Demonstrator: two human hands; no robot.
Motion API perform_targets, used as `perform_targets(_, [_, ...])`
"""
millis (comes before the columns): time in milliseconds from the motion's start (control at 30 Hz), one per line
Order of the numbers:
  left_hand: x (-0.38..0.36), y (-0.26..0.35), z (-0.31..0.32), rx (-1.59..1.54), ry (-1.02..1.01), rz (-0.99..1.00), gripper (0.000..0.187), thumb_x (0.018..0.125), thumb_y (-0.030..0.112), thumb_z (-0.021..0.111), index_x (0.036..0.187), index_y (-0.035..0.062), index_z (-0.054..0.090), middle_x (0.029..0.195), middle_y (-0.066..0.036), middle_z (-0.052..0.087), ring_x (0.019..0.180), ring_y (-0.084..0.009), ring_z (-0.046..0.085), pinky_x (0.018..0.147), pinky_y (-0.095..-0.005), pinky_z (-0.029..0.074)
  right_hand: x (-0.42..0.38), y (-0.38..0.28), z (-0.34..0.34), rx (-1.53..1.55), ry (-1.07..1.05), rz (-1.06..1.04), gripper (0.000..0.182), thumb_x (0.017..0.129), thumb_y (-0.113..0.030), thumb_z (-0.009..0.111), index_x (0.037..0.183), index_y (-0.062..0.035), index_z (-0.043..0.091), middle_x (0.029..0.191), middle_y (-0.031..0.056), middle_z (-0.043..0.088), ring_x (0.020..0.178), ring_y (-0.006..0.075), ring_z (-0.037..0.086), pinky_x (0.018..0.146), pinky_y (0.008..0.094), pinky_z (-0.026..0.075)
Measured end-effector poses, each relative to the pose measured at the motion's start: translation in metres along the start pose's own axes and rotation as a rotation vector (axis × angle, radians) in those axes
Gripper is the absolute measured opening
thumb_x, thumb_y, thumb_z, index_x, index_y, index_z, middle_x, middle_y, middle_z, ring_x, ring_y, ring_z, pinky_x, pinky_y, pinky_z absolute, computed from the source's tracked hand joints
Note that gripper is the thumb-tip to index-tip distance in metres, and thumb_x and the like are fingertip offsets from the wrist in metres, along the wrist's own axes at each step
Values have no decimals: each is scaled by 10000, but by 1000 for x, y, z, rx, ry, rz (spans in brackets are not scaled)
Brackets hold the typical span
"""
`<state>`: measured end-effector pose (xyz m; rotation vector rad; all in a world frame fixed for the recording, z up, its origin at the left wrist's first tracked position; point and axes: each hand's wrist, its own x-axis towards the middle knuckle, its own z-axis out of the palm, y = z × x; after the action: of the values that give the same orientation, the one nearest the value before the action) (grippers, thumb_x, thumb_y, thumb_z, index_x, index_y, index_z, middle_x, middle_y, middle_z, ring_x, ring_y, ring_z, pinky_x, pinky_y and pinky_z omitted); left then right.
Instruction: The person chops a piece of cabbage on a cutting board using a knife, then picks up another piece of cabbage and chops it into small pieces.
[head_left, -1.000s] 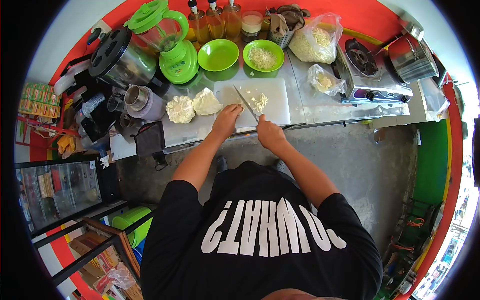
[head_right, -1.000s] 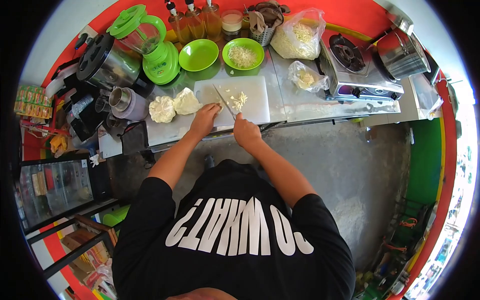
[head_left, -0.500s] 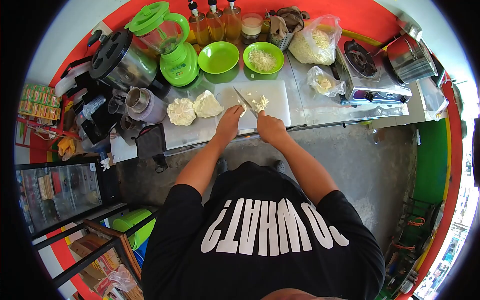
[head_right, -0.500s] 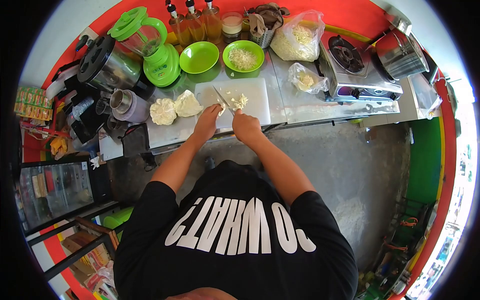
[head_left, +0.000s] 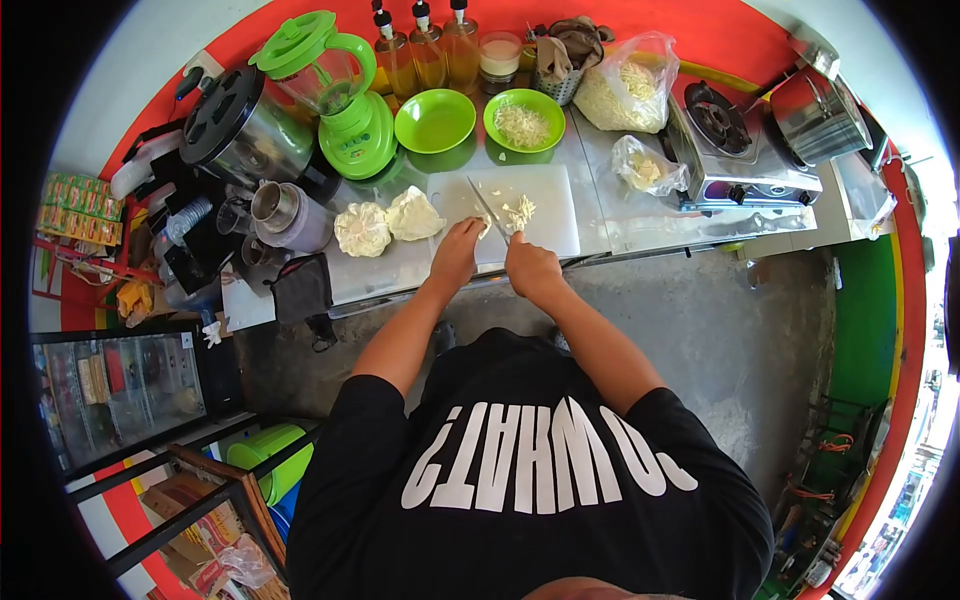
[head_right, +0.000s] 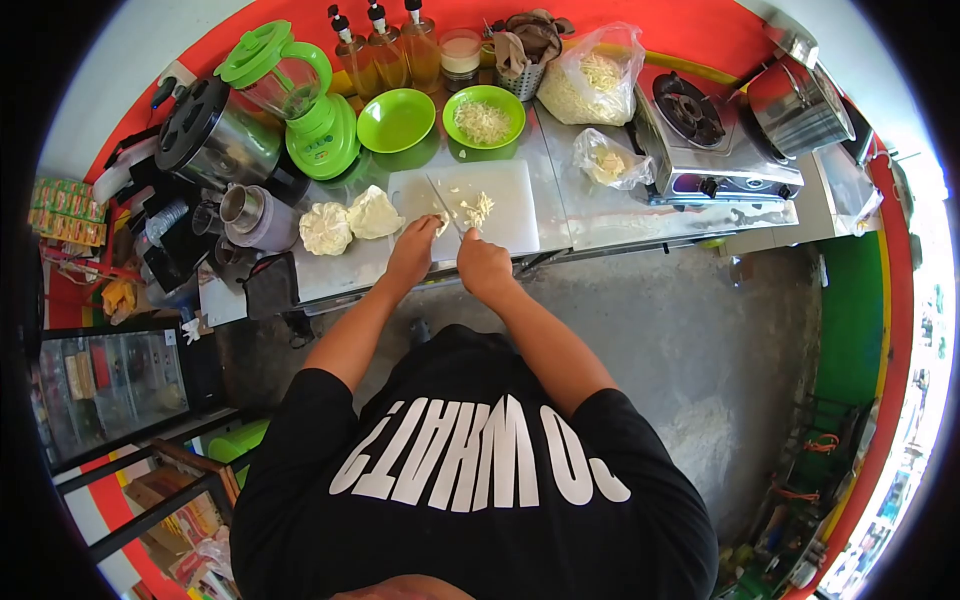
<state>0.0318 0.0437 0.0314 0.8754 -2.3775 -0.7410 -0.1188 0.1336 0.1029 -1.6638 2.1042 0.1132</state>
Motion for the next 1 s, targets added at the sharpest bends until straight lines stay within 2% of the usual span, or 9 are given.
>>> perform_targets(67, [0,0,-1,-15,1,-14,358,809,-131,553,1138,1,599,1214,-174,628,1175,-398,571,981,-456,486,-1,0,7,-19,-43,9,260,959,-86,542,1174,30,451,950,260,735,905,385,753,782,461,604])
perform_targets(167, [1,0,0,4,-3,-50,338,849,-91,575,1168,15,610,1235,-188,637,1170,-404,583,978,-454,489,5,5,30,46,-9,71,303,938,-77,575,1189,42,456,961,258,736,927,386,748,800,457,598])
perform_targets(333, [0,-5,0,-4,10,1,337,841,-88,595,1162,13,613,1241,-189,643,1195,-401,578,1003,-455,484,8,4,-2,-27,-45,-1,356,949,-81,560,1252,54,431,963,249,741,929,380,750,808,456,598])
perform_targets(467, [-2,-7,4,-22,21,5,343,839,-94,596,1164,14,612,1247,-185,643,1199,-398,578,1005,-457,482,-1,-5,4,-4,-72,29,341,953,-80,551,1248,45,435,982,255,739,942,376,748,814,451,595])
perform_targets(567, [-1,-9,7,-16,24,-42,345,846,-92,595,1172,19,609,1244,-182,644,1198,-395,579,1000,-457,486,9,0,22,76,-20,93,344,923,-80,601,1213,38,457,999,253,740,961,364,748,822,437,593])
perform_targets(667, [-4,-7,2,-29,32,-4,338,850,-88,599,1170,19,609,1246,-182,646,1190,-397,586,991,-457,491,10,-1,3,56,-40,74,343,925,-83,600,1213,36,459,1005,245,743,969,356,748,830,430,592])
perform_targets(733, [-1,-4,-2,-53,-20,-46,342,849,-79,610,1176,22,614,1251,-184,649,1185,-401,591,989,-458,496,5,-3,-16,-39,-92,20,304,958,-91,547,1213,37,444,1003,242,745,963,356,749,827,431,592])
perform_targets(900, [-1,-6,2,-27,27,-52,368,843,-82,618,1193,30,619,1263,-192,643,1202,-406,581,1002,-457,491,10,-7,24,25,-52,74,329,942,-91,572,1217,33,443,1006,235,747,962,349,751,822,429,592])
perform_targets(1000, [-1,-7,3,-34,23,-72,369,841,-84,622,1191,33,625,1275,-200,638,1218,-407,574,1011,-458,487,16,-7,24,51,-28,95,357,925,-91,604,1219,32,443,999,230,749,953,345,754,819,432,591])
